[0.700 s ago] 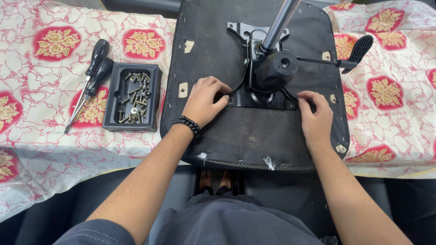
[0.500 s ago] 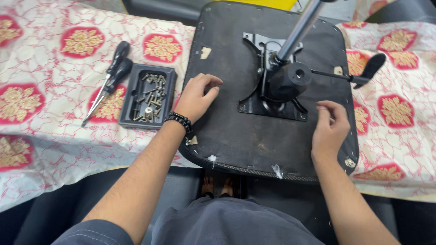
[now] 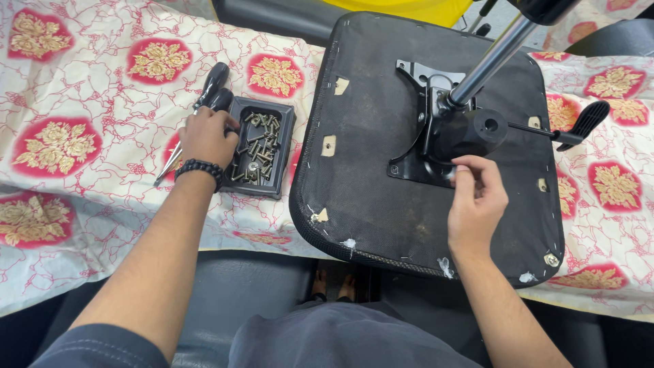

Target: The person attaches a metal base to the underside of an office chair seat using a screwdriver. They place screws into the base holes and tighten them one by one, securing the base to the seat.

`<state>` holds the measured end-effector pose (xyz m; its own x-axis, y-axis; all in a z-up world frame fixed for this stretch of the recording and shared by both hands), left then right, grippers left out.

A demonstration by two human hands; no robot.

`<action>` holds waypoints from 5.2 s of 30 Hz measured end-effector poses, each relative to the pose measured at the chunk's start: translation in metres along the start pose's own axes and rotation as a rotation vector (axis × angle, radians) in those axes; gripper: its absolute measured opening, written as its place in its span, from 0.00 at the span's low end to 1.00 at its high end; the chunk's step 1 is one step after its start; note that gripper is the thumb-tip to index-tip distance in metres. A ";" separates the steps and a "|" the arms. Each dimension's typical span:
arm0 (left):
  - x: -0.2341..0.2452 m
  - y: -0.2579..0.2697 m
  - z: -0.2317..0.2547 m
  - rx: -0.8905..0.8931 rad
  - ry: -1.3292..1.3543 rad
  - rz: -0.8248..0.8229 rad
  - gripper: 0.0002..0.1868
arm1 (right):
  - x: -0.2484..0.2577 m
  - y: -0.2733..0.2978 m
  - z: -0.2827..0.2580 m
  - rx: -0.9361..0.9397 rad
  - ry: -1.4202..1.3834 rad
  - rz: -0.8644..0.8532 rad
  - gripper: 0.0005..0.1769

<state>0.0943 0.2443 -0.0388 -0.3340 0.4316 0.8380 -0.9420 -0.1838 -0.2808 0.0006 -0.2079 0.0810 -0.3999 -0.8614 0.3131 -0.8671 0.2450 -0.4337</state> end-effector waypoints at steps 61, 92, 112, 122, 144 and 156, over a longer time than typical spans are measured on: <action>-0.040 0.059 0.231 -0.074 0.848 -0.307 0.14 | -0.054 0.028 0.015 -0.144 -0.036 -0.355 0.14; -0.058 0.056 0.282 -0.365 0.319 -0.115 0.13 | 0.005 0.012 0.046 -0.269 -0.068 -0.197 0.12; -0.065 0.058 0.279 -0.397 0.305 -0.121 0.08 | 0.068 -0.015 0.073 0.040 0.510 -0.017 0.09; -0.061 0.058 0.279 -0.388 0.343 -0.122 0.07 | 0.060 -0.016 0.064 0.146 0.605 -0.063 0.08; -0.081 0.047 0.256 -0.480 0.638 -0.245 0.09 | -0.047 -0.004 0.009 0.137 0.283 -0.251 0.10; -0.075 0.055 0.263 -0.505 0.524 -0.111 0.05 | -0.073 0.002 0.013 0.348 0.463 -0.310 0.08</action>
<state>0.0756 -0.0307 0.0065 -0.0882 0.8129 0.5757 -0.8296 0.2600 -0.4941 0.0322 -0.1504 0.0462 -0.3010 -0.5693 0.7650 -0.8471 -0.2088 -0.4887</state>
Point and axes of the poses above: each hand's wrist, its own y-axis away from the middle knuckle, its own x-axis out of the back of the hand, z = x × y, the point moved 8 cm from there along -y, towards the middle knuckle, and after that the axes turned 4 degrees about y, right-handed, at the moved point
